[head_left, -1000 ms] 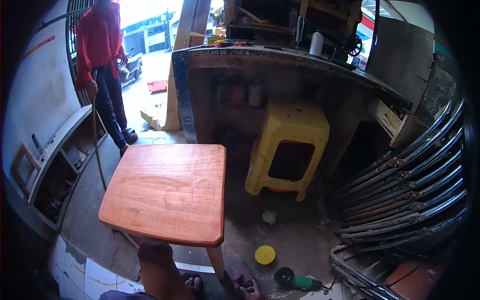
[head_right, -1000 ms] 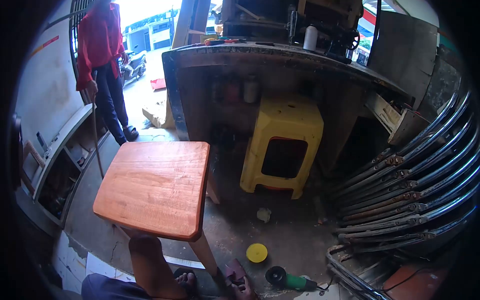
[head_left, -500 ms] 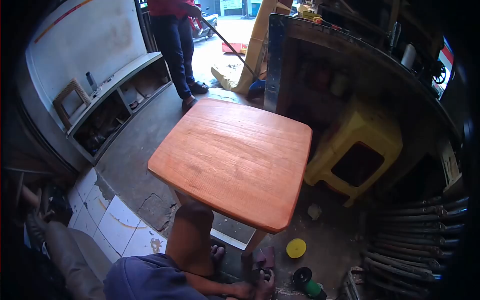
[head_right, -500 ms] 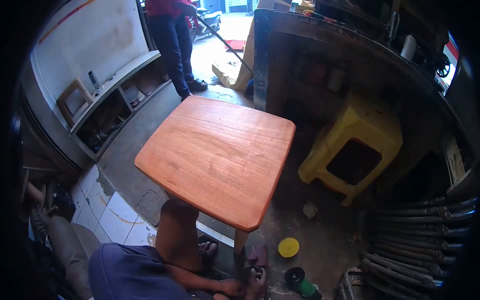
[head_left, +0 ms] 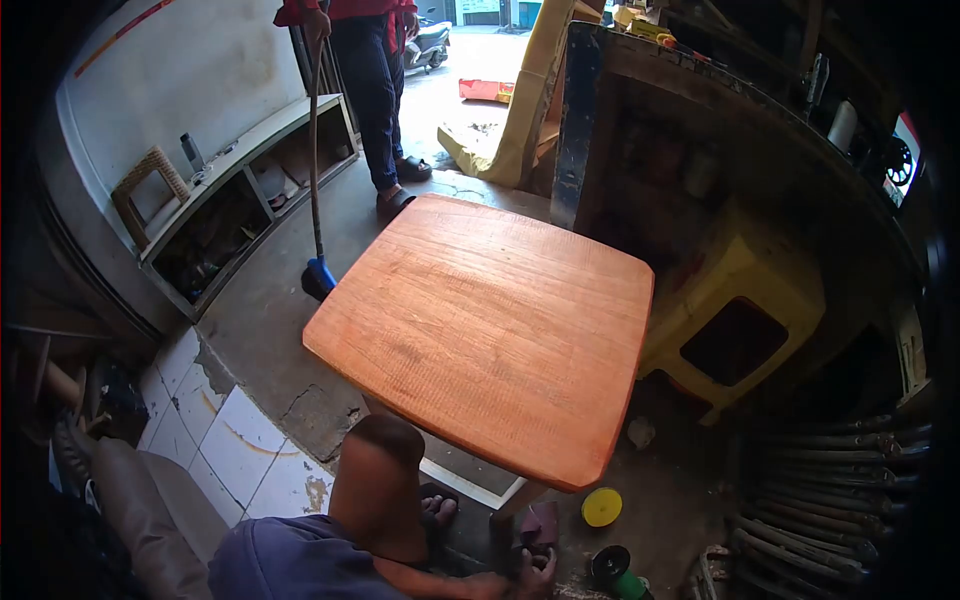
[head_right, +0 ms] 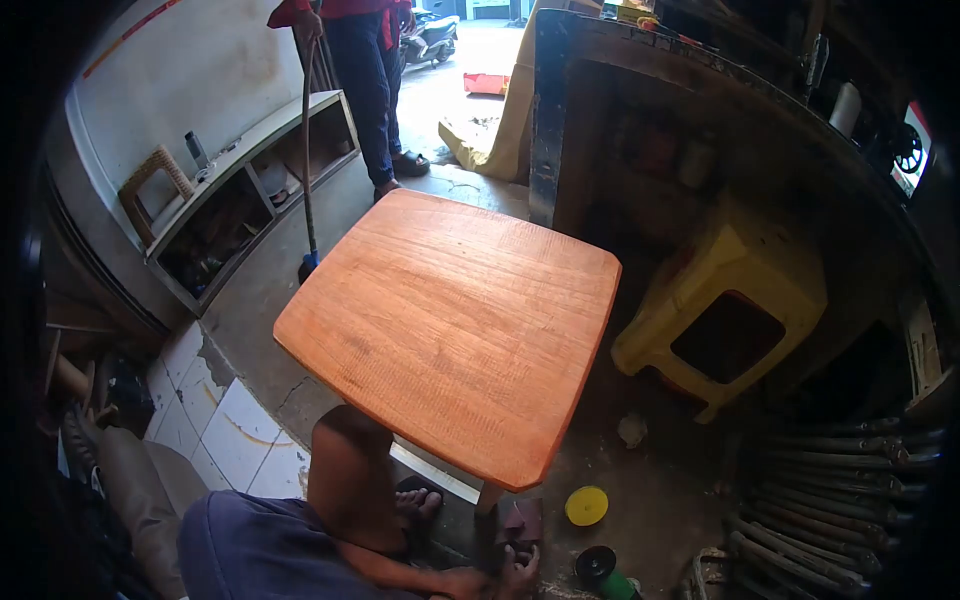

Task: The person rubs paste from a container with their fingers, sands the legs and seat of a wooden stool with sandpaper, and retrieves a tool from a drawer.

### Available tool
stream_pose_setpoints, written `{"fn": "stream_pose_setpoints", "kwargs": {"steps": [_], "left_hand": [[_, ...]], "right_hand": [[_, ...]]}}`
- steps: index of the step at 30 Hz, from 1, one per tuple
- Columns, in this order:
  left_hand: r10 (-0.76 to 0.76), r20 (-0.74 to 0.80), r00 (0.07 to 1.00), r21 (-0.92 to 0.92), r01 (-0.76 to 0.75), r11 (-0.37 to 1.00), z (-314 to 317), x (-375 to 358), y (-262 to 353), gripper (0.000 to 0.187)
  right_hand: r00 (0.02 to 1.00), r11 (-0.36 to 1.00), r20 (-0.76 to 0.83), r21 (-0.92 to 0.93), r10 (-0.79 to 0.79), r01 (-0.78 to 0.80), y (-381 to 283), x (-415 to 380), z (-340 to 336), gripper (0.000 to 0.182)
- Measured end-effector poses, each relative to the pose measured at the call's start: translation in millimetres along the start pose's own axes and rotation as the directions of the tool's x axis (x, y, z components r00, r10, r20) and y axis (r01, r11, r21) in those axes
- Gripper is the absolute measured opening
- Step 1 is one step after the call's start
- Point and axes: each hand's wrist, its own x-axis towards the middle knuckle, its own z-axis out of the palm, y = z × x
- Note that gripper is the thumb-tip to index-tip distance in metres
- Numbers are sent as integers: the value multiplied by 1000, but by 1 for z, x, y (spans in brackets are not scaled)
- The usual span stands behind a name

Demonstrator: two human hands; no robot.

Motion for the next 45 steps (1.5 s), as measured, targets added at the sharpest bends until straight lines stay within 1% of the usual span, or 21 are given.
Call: {"fn": "stream_pose_setpoints", "kwargs": {"steps": [6, 9, 10, 11, 13, 14, 16, 17, 18, 19, 22, 24, 26, 28, 30, 33, 36, 37, 40, 42, 45], "left_hand": [[-50, -15, 999, -3, 50, 999, -12, -14, 27, 37], [-46, -7, 999, 8, 46, 999, -14, -14, 20, 32], [-136, -44, 990, 62, 138, 988, -8, -10, 13, 32], [13, -222, 975, 24, -8, 1000, -5, -12, 4, 33], [-113, -236, 965, -188, 68, 980, -43, -20, 47, 35], [-97, -224, 970, -164, 60, 985, -53, -13, 49, 35], [-302, -251, 920, -512, 138, 847, -53, -11, 57, 41], [-292, -247, 924, -498, 138, 856, -58, -5, 59, 41], [-349, -64, 935, -841, 138, 523, -61, -3, 62, 48], [-319, 121, 940, -987, 149, 65, -64, 0, 65, 56], [-150, 67, 986, -987, 88, 133, -78, 14, 82, 66], [-217, -48, 975, -993, -22, 120, -86, 17, 103, 64], [-288, -166, 943, -984, -140, 107, -97, 18, 124, 64], [-231, -219, 948, -933, -134, 335, -109, 20, 137, 63], [-146, -212, 966, -921, -148, 359, -116, 26, 124, 67], [-228, -206, 951, -955, -145, 259, -123, 18, 152, 83], [-213, -160, 964, -921, -68, 384, -104, 25, 155, 92], [-117, -116, 986, -942, -72, 328, -99, 27, 153, 94], [-256, -153, 954, -961, -84, 262, -94, 35, 153, 54], [-290, -174, 941, -962, -100, 254, -96, 27, 159, 42], [-319, -271, 908, -931, -164, 325, -115, 26, 158, 27]], "right_hand": [[999, 1000, 29, 1, -13, 13, 15, -23, -6, 33], [994, 994, 77, 63, 79, -84, -49, 6, -36, 26], [987, 985, 99, 103, 128, -138, -67, 16, -48, 23], [973, 962, 139, 180, 184, -207, -78, 23, -59, 21], [909, 737, 337, 544, 245, -400, -83, 28, -81, 24], [915, 730, 314, 558, 254, -394, -86, 38, -84, 24], [948, 500, 267, 806, 171, -317, -104, 39, -117, 33], [943, 462, 291, 823, 159, -332, -110, 43, -134, 43], [945, 456, 283, 827, 166, -328, -114, 43, -148, 43], [946, 360, 290, 875, 144, -323, -117, 44, -160, 45], [953, 223, 293, 926, 81, -304, -123, 51, -188, 49], [968, -25, 245, 969, -50, -247, -125, 54, -195, 49], [959, -32, 256, 965, -125, -261, -117, 57, -201, 52], [926, -76, 269, 952, -264, -298, -115, 64, -207, 55], [930, -19, 270, 959, -250, -284, -125, 75, -224, 57], [915, 0, 198, 977, -352, -211, -118, 88, -236, 58], [861, 35, 296, 950, -414, -310, -126, 92, -238, 55], [817, 57, 334, 935, -471, -350, -130, 94, -237, 55], [716, 203, 418, 906, -558, -371, -132, 96, -239, 51], [757, 198, 396, 918, -520, -343, -127, 94, -243, 49], [945, 332, 317, 902, -78, -275, -105, 103, -248, 52]]}}
